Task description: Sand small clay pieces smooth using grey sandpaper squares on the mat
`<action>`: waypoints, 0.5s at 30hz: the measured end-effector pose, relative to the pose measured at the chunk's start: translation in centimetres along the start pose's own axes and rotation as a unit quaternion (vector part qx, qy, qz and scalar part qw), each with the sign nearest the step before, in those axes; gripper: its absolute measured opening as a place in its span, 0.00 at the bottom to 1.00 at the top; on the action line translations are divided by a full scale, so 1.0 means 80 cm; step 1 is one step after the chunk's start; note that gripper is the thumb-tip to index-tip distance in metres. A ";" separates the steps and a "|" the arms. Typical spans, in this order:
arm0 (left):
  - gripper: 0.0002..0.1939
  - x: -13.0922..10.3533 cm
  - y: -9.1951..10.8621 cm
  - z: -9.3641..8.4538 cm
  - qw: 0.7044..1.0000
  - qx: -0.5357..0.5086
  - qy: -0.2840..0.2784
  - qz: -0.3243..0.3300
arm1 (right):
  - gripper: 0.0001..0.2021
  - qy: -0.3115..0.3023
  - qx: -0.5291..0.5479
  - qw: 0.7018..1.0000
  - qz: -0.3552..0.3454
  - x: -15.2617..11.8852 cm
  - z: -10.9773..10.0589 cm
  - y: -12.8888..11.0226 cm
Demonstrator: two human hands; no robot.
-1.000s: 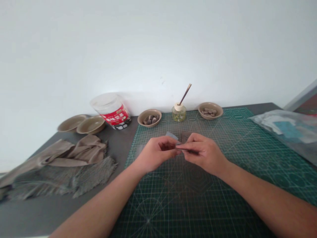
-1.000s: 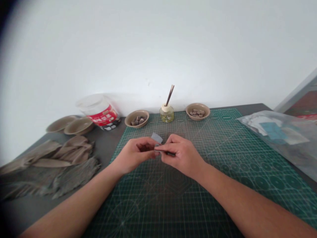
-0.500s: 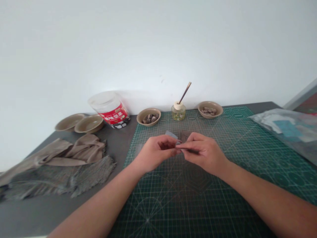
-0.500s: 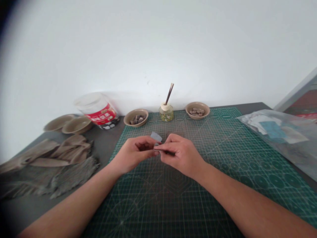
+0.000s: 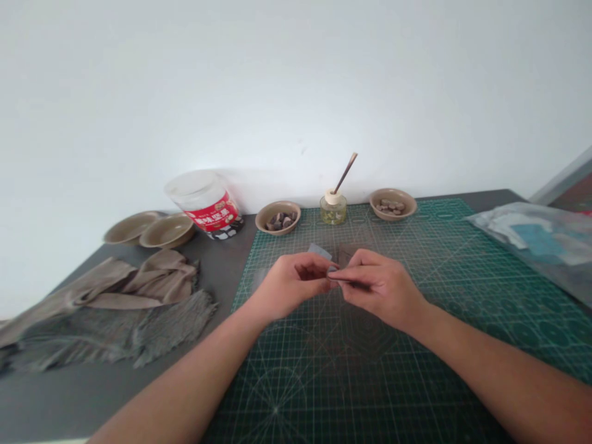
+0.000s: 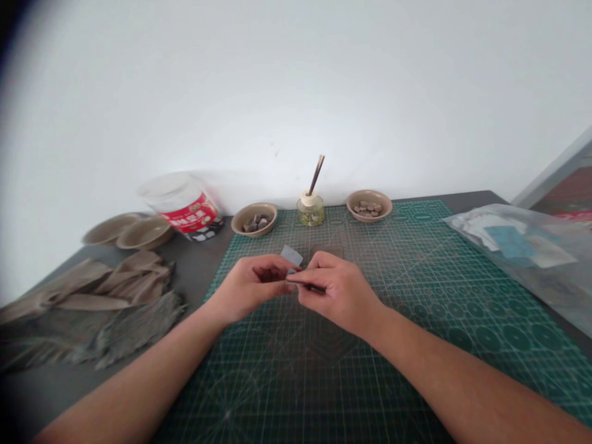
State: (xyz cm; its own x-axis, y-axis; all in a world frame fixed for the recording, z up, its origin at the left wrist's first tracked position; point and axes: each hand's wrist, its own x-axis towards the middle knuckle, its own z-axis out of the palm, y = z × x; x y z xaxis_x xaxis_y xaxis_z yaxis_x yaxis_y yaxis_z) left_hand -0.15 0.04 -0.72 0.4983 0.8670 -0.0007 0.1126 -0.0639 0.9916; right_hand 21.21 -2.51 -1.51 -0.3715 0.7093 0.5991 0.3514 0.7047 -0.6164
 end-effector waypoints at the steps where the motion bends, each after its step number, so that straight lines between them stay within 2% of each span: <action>1: 0.11 0.000 0.000 0.000 1.000 -0.001 0.000 0.001 | 0.12 0.002 -0.005 1.000 -0.002 0.000 0.000 0.000; 4: 0.10 0.000 0.002 0.002 1.000 -0.005 0.008 0.005 | 0.13 0.036 -0.046 0.998 -0.008 0.001 -0.001 0.001; 9: 0.15 0.001 0.002 0.007 0.998 -0.054 0.038 0.016 | 0.14 0.096 -0.079 0.992 0.014 0.004 -0.005 -0.004; 15: 0.14 -0.003 0.000 0.020 0.993 -0.060 0.093 0.044 | 0.11 0.101 -0.055 0.993 0.030 0.003 -0.002 -0.009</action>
State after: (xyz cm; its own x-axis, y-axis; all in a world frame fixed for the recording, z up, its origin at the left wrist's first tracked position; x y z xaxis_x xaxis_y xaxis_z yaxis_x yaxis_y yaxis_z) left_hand 1.09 -0.95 -0.93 0.3337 0.9373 0.1001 -0.0336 -0.0943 0.9950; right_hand 20.99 -2.84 -0.83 -0.1716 0.7309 0.6606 0.4626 0.6518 -0.6010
